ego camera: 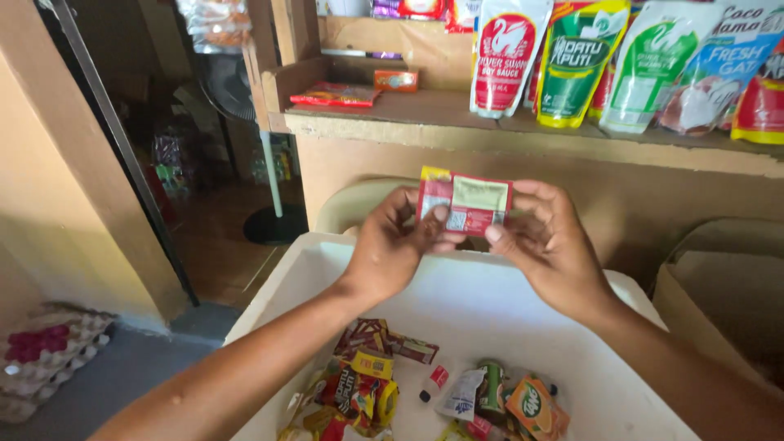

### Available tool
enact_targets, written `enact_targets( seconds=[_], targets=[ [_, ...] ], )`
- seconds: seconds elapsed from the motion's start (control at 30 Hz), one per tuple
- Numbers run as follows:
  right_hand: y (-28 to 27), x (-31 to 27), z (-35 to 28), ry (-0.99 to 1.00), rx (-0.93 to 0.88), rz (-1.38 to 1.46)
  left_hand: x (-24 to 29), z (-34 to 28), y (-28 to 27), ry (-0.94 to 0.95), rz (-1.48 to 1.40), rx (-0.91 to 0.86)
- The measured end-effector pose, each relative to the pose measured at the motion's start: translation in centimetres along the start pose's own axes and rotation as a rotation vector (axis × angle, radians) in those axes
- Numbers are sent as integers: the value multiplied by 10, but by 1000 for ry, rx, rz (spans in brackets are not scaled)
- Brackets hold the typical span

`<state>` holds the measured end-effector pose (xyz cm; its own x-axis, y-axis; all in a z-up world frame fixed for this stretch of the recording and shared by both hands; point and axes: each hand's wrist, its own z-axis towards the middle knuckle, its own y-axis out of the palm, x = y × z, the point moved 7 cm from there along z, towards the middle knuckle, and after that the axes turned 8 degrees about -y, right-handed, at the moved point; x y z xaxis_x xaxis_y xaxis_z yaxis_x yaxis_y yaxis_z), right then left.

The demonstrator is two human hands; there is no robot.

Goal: Organizing and restocking various food sachets and condiments onto shelves in a grocery store.

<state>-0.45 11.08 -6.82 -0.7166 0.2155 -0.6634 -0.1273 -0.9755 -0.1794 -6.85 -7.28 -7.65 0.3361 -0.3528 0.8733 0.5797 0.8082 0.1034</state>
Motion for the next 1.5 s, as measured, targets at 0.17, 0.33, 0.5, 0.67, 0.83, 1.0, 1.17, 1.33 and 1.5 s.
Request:
enact_targets(
  seconds=[0.17, 0.33, 0.5, 0.67, 0.83, 1.0, 1.17, 1.33, 1.5],
  targets=[
    [6, -11, -7, -107, -5, -86, -5, -2, 4, -91, 0, -30],
    [4, -18, -14, -219, 28, -283, 8, -6, 10, 4, 37, -53],
    [3, -28, -13, -350, 35, -184, -1, -6, 8, 17, 74, -75],
    [-4, -18, -11, -249, 47, -127, 4, -7, 7, 10, 93, -56],
    [-25, 1, -21, -203, 190, -176, -6, -4, 4, -139, -82, -29],
    [-15, -59, -21, -546, 132, -395, 14, -13, 12, -301, -246, -125],
    [-25, -64, -17, -539, 158, -536, 22, -11, 6, -193, -132, -143],
    [-18, -66, -18, -554, 148, -595, 14, -9, 7, -49, 16, -80],
    [-15, -52, -16, -378, 115, -509, 23, -10, 4, 22, 97, -25]
  ],
)
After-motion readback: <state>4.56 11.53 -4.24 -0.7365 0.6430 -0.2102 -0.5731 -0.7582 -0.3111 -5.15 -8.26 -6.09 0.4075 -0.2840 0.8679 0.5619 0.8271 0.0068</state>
